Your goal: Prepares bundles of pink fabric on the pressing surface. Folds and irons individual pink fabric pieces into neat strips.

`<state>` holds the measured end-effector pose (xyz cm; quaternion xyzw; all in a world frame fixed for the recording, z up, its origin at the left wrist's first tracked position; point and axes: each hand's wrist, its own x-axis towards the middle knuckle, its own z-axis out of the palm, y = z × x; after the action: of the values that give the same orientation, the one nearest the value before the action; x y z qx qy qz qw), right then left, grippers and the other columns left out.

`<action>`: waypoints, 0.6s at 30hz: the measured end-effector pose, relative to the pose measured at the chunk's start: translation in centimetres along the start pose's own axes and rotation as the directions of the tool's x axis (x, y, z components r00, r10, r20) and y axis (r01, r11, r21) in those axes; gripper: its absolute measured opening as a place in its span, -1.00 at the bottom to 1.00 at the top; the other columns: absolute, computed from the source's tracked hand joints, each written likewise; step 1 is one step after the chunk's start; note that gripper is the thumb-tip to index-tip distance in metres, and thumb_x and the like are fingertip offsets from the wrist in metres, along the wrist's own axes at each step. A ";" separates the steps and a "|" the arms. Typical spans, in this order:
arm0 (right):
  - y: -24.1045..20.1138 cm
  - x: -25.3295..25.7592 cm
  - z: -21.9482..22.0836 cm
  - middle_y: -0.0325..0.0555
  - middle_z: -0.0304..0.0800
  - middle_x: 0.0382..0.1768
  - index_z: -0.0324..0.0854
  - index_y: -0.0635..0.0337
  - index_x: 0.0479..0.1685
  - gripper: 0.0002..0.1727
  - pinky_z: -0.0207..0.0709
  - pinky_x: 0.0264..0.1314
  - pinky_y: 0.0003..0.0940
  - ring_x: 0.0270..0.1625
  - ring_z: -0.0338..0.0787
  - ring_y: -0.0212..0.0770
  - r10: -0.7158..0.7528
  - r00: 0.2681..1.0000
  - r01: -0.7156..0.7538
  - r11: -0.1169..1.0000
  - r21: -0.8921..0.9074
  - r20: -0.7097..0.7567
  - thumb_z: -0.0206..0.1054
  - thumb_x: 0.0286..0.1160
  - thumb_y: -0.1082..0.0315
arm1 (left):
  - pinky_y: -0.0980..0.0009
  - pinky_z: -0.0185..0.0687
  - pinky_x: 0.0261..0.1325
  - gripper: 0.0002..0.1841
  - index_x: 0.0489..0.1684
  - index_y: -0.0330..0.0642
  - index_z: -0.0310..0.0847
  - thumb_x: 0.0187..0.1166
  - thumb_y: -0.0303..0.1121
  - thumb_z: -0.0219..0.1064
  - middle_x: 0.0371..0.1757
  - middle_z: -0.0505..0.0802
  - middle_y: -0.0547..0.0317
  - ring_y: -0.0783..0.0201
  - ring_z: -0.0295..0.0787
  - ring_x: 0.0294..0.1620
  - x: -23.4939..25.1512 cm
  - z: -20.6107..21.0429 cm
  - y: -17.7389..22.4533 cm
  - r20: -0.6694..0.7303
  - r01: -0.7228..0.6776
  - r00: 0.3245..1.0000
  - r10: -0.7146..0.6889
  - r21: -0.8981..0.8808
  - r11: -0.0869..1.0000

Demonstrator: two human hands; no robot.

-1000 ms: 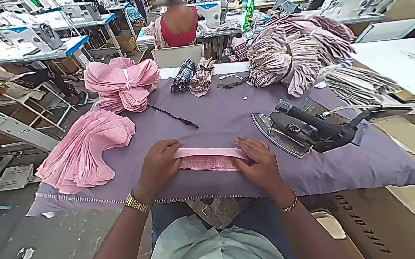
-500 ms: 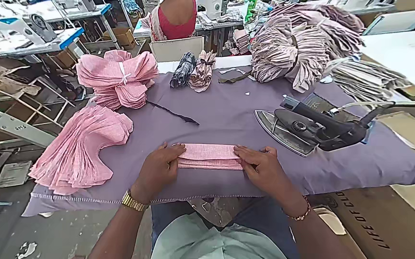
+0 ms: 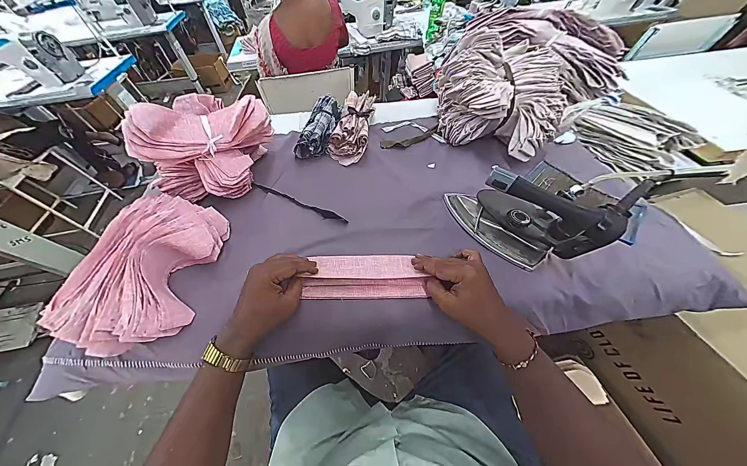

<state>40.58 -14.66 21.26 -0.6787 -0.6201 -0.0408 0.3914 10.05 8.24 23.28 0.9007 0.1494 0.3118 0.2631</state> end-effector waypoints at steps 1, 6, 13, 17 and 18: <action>-0.1 0.2 -0.1 -0.46 0.95 0.13 0.93 -0.14 0.01 -0.63 0.35 0.50 0.11 0.33 0.81 -0.46 0.026 1.000 -0.026 1.000 0.004 0.007 0.16 0.49 0.26 | 0.24 0.65 0.49 -0.70 -0.08 0.00 0.91 0.50 -0.47 0.20 0.09 0.94 0.34 0.34 0.80 0.29 0.2 -0.1 0.0 -0.002 0.007 1.000 -0.007 -0.002 1.000; -0.5 0.6 -0.4 -0.51 0.94 0.13 0.93 -0.18 -0.03 -0.65 0.33 0.45 0.19 0.29 0.81 -0.49 0.077 0.996 -0.076 0.997 -0.018 0.052 0.19 0.45 0.23 | 0.23 0.57 0.54 -0.66 -0.11 0.12 0.93 0.55 -0.46 0.16 0.14 0.93 0.45 0.38 0.74 0.36 0.5 -0.4 -0.3 0.067 0.006 0.998 -0.007 0.015 1.000; -0.6 0.6 -0.4 -0.47 0.94 0.15 0.93 -0.18 -0.17 -0.68 0.28 0.45 0.26 0.34 0.81 -0.42 0.008 0.998 -0.002 0.996 -0.084 0.069 0.18 0.51 0.23 | 0.18 0.49 0.53 -0.58 0.11 0.40 0.90 0.64 -0.37 0.12 0.45 0.77 0.56 0.35 0.59 0.49 0.8 -1.0 -0.2 0.241 -0.014 0.970 -0.027 0.168 0.986; -0.7 0.4 0.1 -0.42 0.95 0.14 0.91 -0.14 -0.21 -0.69 0.27 0.48 0.34 0.31 0.84 -0.34 -0.064 0.998 0.066 0.984 -0.164 0.021 0.17 0.55 0.24 | 0.16 0.57 0.45 -0.57 0.17 0.42 0.86 0.63 -0.36 0.10 0.49 0.75 0.52 0.28 0.63 0.46 1.1 -1.2 0.1 0.306 -0.104 0.952 0.007 0.300 0.948; -0.7 0.3 0.1 -0.40 0.94 0.15 0.90 -0.12 -0.20 -0.69 0.25 0.50 0.37 0.31 0.84 -0.33 -0.072 0.997 0.075 0.981 -0.177 0.024 0.17 0.57 0.23 | 0.14 0.60 0.42 -0.57 0.19 0.41 0.84 0.63 -0.36 0.10 0.49 0.74 0.47 0.22 0.65 0.44 1.3 -1.2 0.3 0.332 -0.143 0.943 0.022 0.344 0.928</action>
<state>39.97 -14.38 21.71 -0.6879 -0.6421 -0.1045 0.3218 10.26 8.97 24.89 0.9779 0.1210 0.1385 0.0991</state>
